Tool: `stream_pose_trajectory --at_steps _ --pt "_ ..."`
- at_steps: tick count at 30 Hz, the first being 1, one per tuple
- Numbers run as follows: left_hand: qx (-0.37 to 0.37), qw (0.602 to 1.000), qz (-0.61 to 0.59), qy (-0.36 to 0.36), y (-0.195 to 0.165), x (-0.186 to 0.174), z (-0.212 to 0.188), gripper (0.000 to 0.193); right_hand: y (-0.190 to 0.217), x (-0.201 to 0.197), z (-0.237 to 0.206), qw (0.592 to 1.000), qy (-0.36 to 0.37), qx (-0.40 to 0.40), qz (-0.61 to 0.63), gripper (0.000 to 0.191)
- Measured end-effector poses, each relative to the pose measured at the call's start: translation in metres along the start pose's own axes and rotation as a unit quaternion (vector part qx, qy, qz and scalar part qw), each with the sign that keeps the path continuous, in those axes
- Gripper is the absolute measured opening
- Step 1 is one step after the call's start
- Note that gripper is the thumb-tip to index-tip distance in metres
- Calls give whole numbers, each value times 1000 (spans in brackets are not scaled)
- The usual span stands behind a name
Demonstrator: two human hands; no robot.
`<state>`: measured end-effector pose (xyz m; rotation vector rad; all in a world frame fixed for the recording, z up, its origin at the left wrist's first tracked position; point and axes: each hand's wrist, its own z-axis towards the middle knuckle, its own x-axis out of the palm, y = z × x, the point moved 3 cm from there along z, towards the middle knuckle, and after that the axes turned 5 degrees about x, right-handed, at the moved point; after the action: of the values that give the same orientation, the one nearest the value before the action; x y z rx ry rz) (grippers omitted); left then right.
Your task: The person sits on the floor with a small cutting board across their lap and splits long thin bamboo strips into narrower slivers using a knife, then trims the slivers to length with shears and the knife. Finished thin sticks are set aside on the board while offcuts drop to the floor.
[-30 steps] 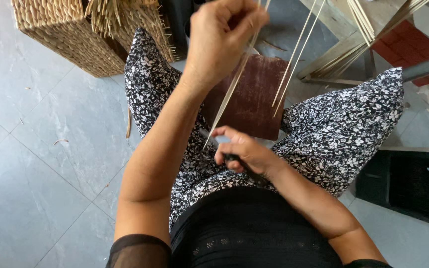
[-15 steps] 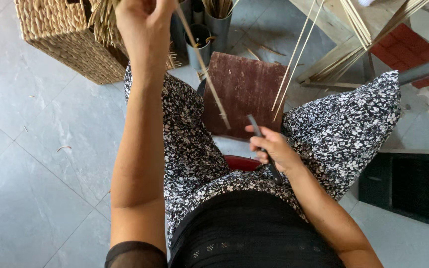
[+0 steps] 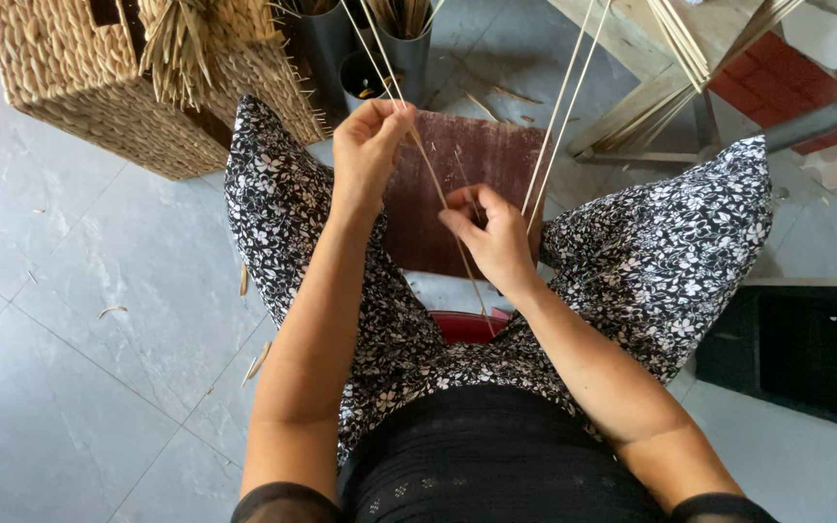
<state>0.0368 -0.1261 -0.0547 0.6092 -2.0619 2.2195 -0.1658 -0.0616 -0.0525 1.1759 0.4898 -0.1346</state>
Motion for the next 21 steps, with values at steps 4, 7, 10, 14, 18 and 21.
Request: stream_pose_trajectory --at_steps 4,7,10,14,18,21 --pt "-16 1000 0 -5 15 -10 6 12 -34 9 10 989 17 118 91 10" --pt "13 999 -23 -31 18 -21 13 13 -55 5 10 915 58 303 260 7" --pt "29 995 -41 -88 12 -38 17 10 -62 -12 15 879 49 341 330 6" --pt "81 980 -32 -180 -6 -60 20 8 -67 -39 22 853 10 351 386 7" --pt "141 964 -99 -201 -21 -66 14 8 -72 -65 26 842 -42 345 413 7" --pt "178 953 -137 -202 -29 -68 12 8 -72 -87 31 841 -84 329 420 8"
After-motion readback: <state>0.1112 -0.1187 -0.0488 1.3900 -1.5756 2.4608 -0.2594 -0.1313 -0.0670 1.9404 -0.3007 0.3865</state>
